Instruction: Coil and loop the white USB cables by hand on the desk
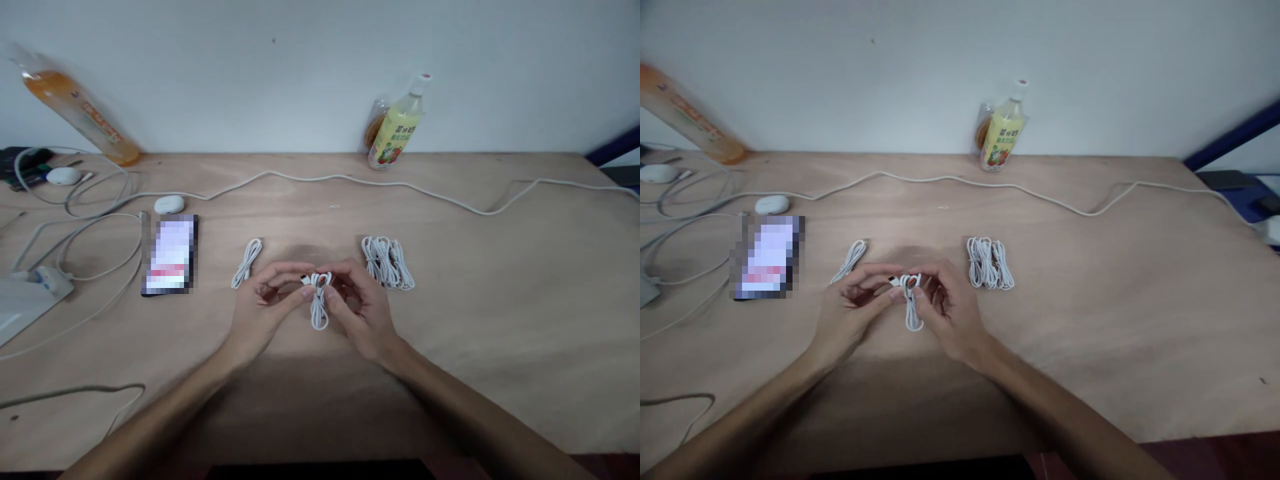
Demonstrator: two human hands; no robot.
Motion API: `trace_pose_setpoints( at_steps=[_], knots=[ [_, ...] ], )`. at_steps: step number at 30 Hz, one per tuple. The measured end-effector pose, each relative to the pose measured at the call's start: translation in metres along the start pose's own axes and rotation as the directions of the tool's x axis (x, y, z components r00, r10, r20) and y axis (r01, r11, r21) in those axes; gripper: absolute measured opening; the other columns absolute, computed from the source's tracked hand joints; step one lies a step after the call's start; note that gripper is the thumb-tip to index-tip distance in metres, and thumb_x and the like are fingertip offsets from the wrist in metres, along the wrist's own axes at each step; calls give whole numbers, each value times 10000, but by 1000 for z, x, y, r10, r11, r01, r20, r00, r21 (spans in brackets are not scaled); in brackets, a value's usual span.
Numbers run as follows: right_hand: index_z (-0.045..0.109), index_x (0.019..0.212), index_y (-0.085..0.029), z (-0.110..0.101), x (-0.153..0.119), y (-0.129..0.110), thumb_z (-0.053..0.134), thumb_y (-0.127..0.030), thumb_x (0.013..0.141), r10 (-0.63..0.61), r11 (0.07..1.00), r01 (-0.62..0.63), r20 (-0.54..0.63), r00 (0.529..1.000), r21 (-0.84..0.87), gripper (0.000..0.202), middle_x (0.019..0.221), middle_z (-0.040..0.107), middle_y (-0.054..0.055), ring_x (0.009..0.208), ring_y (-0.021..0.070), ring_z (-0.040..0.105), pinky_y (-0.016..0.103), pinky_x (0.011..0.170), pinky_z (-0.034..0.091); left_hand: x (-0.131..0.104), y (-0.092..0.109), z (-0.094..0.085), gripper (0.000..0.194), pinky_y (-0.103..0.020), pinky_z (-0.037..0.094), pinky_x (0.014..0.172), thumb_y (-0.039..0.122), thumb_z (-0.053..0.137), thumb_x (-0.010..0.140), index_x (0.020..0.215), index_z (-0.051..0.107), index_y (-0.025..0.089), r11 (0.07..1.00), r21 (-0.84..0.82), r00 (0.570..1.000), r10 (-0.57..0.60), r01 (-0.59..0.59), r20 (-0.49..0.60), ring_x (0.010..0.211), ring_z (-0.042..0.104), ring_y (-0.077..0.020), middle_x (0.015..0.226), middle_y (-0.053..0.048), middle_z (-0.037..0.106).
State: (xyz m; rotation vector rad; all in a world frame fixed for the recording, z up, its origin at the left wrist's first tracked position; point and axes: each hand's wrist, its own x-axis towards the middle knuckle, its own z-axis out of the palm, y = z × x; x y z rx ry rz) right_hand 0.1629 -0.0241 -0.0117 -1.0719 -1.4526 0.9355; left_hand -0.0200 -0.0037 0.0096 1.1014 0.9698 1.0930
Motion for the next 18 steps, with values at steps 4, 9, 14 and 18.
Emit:
trace_pose_setpoints(
  at_steps=[4, 9, 14, 18],
  knots=[
    [747, 1156, -291, 1, 0, 3, 672, -235, 1017, 29, 999, -28, -13, 999, 40, 167, 940, 685, 2, 743, 158, 620, 304, 628, 502, 2, -1, -2, 184, -289, 703, 880, 290, 849, 941, 1114, 874, 233, 998, -41, 997, -52, 54, 59, 937, 868, -196, 1071, -43, 899],
    [770, 1158, -287, 2, 0, 4, 683, -242, 1017, 39, 999, -38, -10, 999, 37, 172, 945, 704, 9, 792, 174, 638, 325, 677, 516, 2, -5, -4, 154, -286, 713, 825, 343, 895, 907, 1016, 886, 235, 995, -75, 998, -67, 68, 14, 956, 869, -218, 1044, -40, 900],
    [778, 1130, -286, 3, 0, 5, 699, -253, 1002, 56, 997, -55, -18, 998, 46, 154, 918, 699, 1, 748, 163, 615, 307, 642, 503, 2, -9, -5, 175, -311, 719, 828, 364, 918, 886, 981, 874, 224, 992, -92, 996, -90, 90, 8, 917, 862, -214, 1026, -44, 900],
    [791, 1125, -288, 3, 1, 6, 712, -285, 995, 93, 994, -92, -22, 995, 60, 153, 932, 720, 7, 753, 161, 621, 306, 646, 512, 3, -9, -4, 224, -294, 700, 840, 379, 915, 885, 997, 846, 197, 990, -95, 994, -109, 109, 3, 958, 855, -216, 1042, -59, 895]
  ],
)
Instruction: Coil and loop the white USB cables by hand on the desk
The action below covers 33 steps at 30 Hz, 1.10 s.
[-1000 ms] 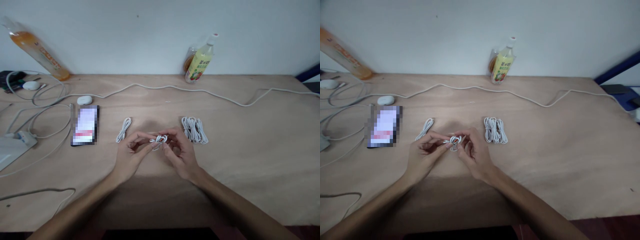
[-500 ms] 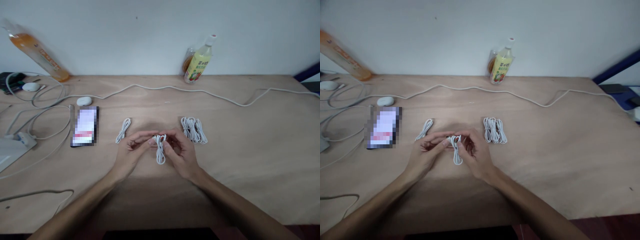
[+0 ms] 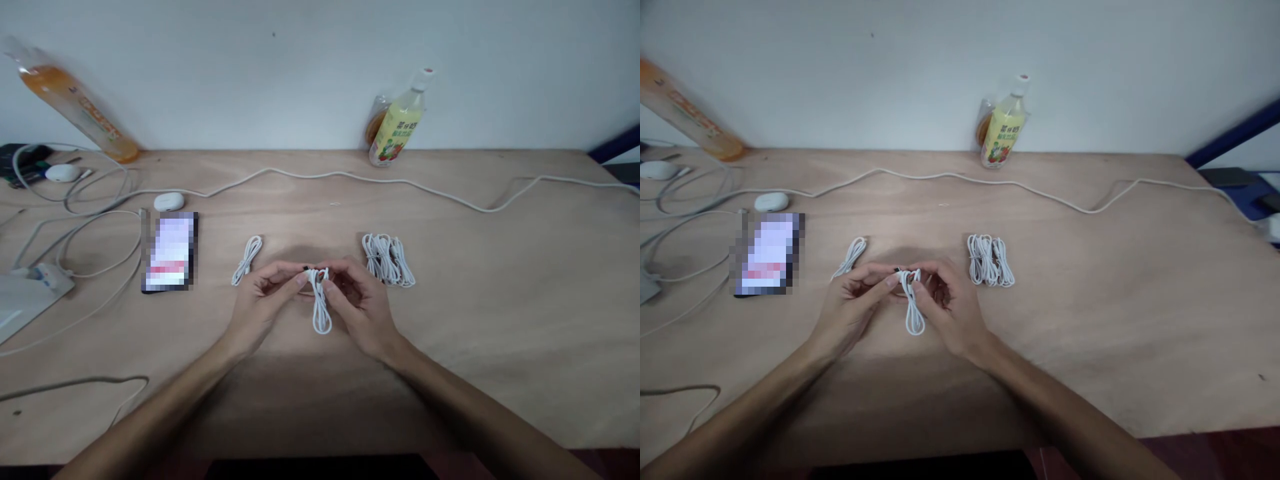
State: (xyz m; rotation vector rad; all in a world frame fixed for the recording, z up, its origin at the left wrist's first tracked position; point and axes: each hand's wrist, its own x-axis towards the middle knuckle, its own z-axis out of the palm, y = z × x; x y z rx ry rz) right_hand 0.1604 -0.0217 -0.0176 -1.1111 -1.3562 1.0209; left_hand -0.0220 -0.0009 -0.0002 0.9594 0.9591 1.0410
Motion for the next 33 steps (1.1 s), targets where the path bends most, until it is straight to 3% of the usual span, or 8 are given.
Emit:
trace_pose_setpoints(
  at_steps=[5, 10, 13, 17, 21, 28, 33],
  knots=[
    [757, 1083, -276, 1, 3, -3, 740, -333, 977, 110, 984, -108, -3, 994, 144, 121, 868, 700, -9, 700, 152, 644, 288, 605, 574, -1, 4, 4, 399, -321, 683, 821, 339, 912, 878, 1212, 743, 203, 996, -39, 993, -82, 85, 81, 909, 854, -217, 1050, -53, 888],
    [685, 1016, -268, 0, 9, -6, 773, -390, 957, 181, 952, -168, -30, 983, 255, 162, 789, 653, -40, 560, 127, 600, 255, 473, 556, -3, 5, 6, 333, -351, 654, 906, 339, 862, 915, 1171, 744, 164, 990, 94, 968, -127, 109, 216, 939, 856, -236, 1012, -85, 882],
    [682, 1041, -264, -2, 12, -5, 794, -433, 944, 208, 952, -185, -74, 975, 245, 225, 868, 676, -22, 583, 117, 606, 244, 479, 556, -3, 5, 5, 468, -369, 660, 884, 362, 868, 913, 1291, 661, 181, 988, 80, 971, -142, 129, 190, 873, 864, -241, 1002, -74, 882],
    [734, 1153, -273, -2, 11, -5, 778, -459, 966, 199, 940, -207, 59, 978, 272, 267, 950, 720, 8, 739, 162, 700, 295, 627, 637, -1, 8, 4, 708, -383, 675, 862, 371, 898, 886, 1451, 506, 206, 993, 36, 988, -113, 110, 108, 810, 869, -249, 987, -50, 883],
    [757, 1006, -262, 2, 8, -6, 786, -505, 965, 202, 914, -249, 173, 964, 320, 248, 936, 713, 7, 736, 158, 684, 293, 637, 635, -2, 11, 5, 721, -380, 676, 869, 356, 917, 864, 1439, 518, 183, 992, 55, 985, -120, 114, 122, 841, 871, -262, 916, -42, 879],
    [688, 915, -262, 1, 8, -9, 766, -508, 970, 174, 955, -188, 81, 981, 228, 264, 770, 674, -25, 628, 151, 635, 280, 543, 573, -5, 13, 8, 578, -360, 679, 837, 417, 838, 938, 1404, 578, 193, 986, 75, 966, -164, 152, 201, 778, 849, -221, 907, -32, 863],
    [625, 870, -255, -4, 11, -16, 750, -411, 959, 92, 989, -82, -84, 992, 122, 219, 743, 594, -41, 589, 125, 566, 258, 523, 502, -8, 6, 5, 322, -289, 593, 629, 442, 707, 1024, 1229, 692, 194, 968, 250, 988, -37, -1, 149, 677, 756, -183, 816, -25, 802]
  ],
)
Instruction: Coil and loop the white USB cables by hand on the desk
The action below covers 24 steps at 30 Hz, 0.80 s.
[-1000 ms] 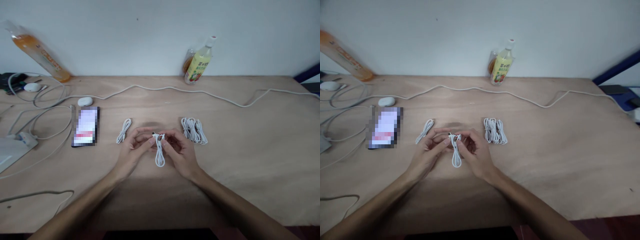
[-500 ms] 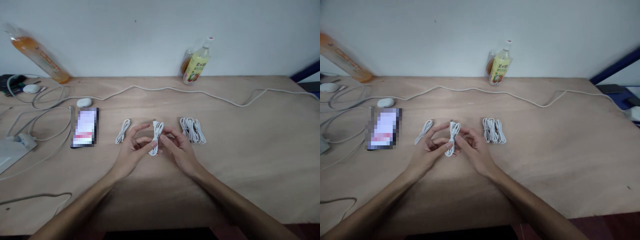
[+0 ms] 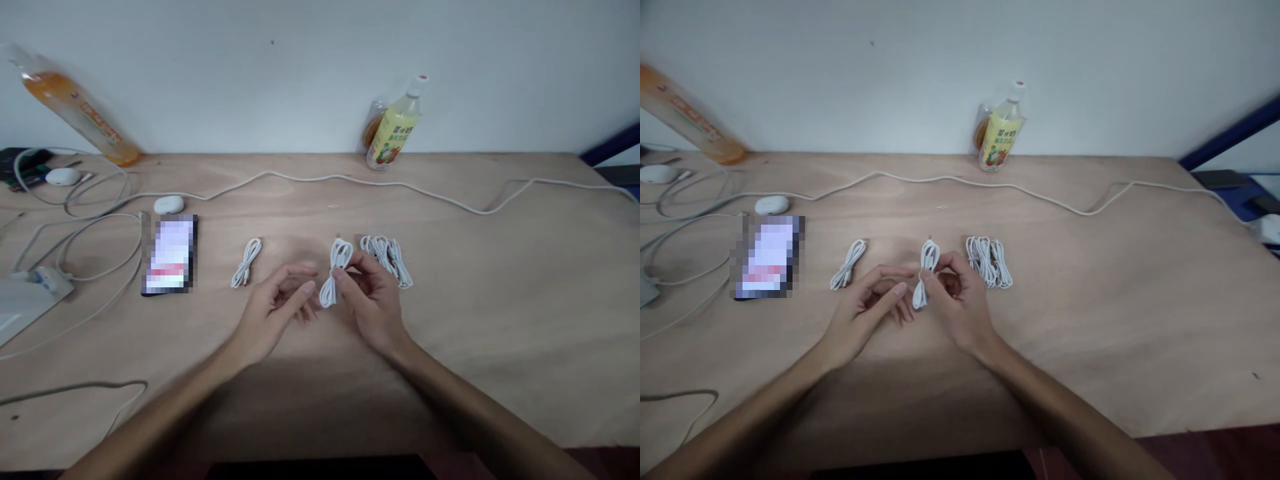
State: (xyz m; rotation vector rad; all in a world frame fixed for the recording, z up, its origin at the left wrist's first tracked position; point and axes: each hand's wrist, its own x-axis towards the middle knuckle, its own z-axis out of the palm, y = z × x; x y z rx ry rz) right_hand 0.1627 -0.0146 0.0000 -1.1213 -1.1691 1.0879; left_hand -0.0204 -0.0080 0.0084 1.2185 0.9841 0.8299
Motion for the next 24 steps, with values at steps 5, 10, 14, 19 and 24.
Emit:
trace_pose_setpoints(
  at_steps=[5, 10, 14, 19, 24],
  knots=[
    [635, 840, -247, -22, 9, -24, 773, -371, 888, -60, 975, 14, -206, 977, -220, 191, 686, 561, -52, 505, 104, 456, 248, 456, 382, -1, -5, -8, 174, -326, 526, 676, 301, 618, 1061, 1010, 758, 213, 764, 602, 902, 400, -230, -164, 719, 662, -185, 855, -35, 752],
    [672, 785, -243, -65, 16, -40, 733, -495, 835, -92, 801, -136, -344, 934, -583, 264, 660, 641, -6, 503, 147, 523, 292, 486, 372, 8, -8, -25, 219, -502, 545, 988, 218, 598, 1028, 1211, 712, 179, 414, 904, 748, 633, -107, -202, 1130, 656, -332, 1210, -167, 728],
    [669, 724, -252, -92, 19, -32, 710, -604, 812, -104, 627, -184, -316, 943, -757, 365, 641, 672, 28, 509, 178, 526, 345, 552, 422, 16, -15, -34, 338, -597, 529, 966, 218, 620, 977, 1307, 648, 149, 302, 946, 784, 557, 117, -275, 1139, 614, -409, 1286, -239, 671],
    [693, 726, -260, -99, 23, -18, 651, -721, 846, -79, 579, -162, -253, 964, -799, 478, 662, 724, 67, 543, 219, 576, 363, 578, 430, 21, -20, -42, 334, -579, 558, 953, 233, 537, 1015, 1319, 632, 132, 272, 945, 800, 519, 180, -302, 1073, 653, -387, 1187, -215, 702],
    [718, 743, -253, -98, 23, -18, 599, -723, 888, -75, 557, -168, -250, 965, -813, 506, 664, 727, 75, 565, 242, 610, 378, 607, 439, 21, -21, -45, 354, -565, 589, 978, 267, 552, 1016, 1339, 629, 146, 372, 916, 799, 499, 150, -334, 1108, 702, -382, 1218, -204, 716]
  ],
)
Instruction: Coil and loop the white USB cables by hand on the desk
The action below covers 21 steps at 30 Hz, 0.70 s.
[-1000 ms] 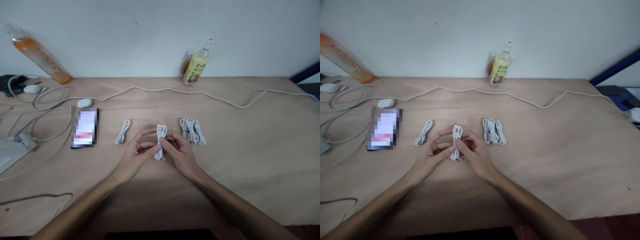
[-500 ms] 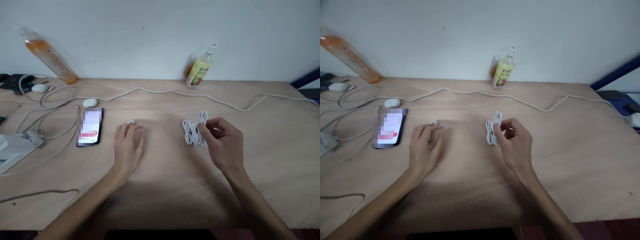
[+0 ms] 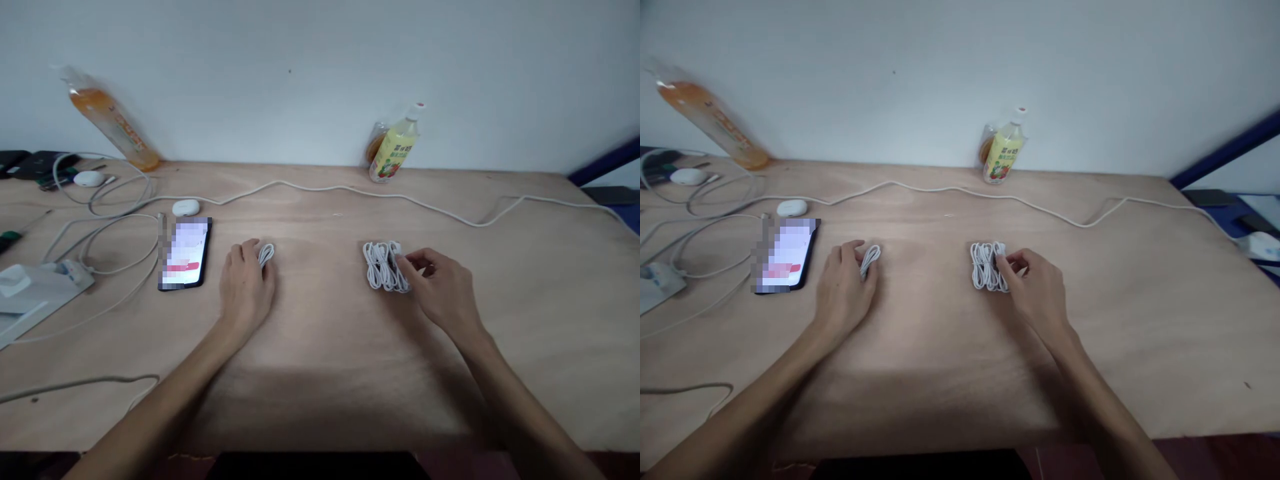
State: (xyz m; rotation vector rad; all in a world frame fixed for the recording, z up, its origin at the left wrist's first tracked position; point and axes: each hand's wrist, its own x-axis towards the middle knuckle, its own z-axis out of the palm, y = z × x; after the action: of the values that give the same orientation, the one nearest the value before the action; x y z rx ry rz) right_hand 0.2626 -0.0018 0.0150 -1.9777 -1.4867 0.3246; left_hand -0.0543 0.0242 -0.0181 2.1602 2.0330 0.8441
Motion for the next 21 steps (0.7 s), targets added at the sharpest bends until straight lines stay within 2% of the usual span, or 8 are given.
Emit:
trace_pose_setpoints(
  at_steps=[5, 11, 15, 21],
  knots=[
    [716, 743, -246, -2, -1, -2, 596, -630, 854, 40, 999, -40, 25, 999, -10, 417, 694, 729, 93, 607, 263, 642, 392, 633, 458, -1, 5, -6, 364, -533, 606, 929, 283, 598, 990, 1335, 628, 168, 990, -111, 994, -75, 83, 75, 1079, 735, -368, 1190, -177, 723],
    [728, 759, -239, 0, 0, -2, 636, -573, 803, 58, 998, -59, 41, 997, 17, 349, 678, 730, 88, 614, 261, 640, 386, 624, 452, 0, 11, -11, 347, -494, 585, 919, 326, 635, 1000, 1309, 632, 168, 948, -299, 987, -73, 113, 143, 936, 727, -296, 1074, -121, 730],
    [717, 731, -244, -1, 2, 0, 653, -584, 796, 39, 999, -41, 48, 998, 34, 352, 671, 735, 87, 605, 254, 642, 374, 619, 444, -1, 16, -8, 382, -411, 575, 799, 400, 666, 1000, 1292, 633, 156, 871, -475, 984, -47, 123, 170, 801, 689, -232, 993, -75, 722],
    [711, 731, -250, -2, 3, 6, 671, -653, 855, -10, 999, 10, 13, 1000, -33, 423, 680, 748, 78, 612, 258, 664, 373, 627, 464, -3, 21, -5, 344, -321, 531, 691, 336, 701, 958, 1260, 645, 180, 788, -607, 987, -9, 105, 159, 742, 644, -168, 970, -32, 727]
  ],
)
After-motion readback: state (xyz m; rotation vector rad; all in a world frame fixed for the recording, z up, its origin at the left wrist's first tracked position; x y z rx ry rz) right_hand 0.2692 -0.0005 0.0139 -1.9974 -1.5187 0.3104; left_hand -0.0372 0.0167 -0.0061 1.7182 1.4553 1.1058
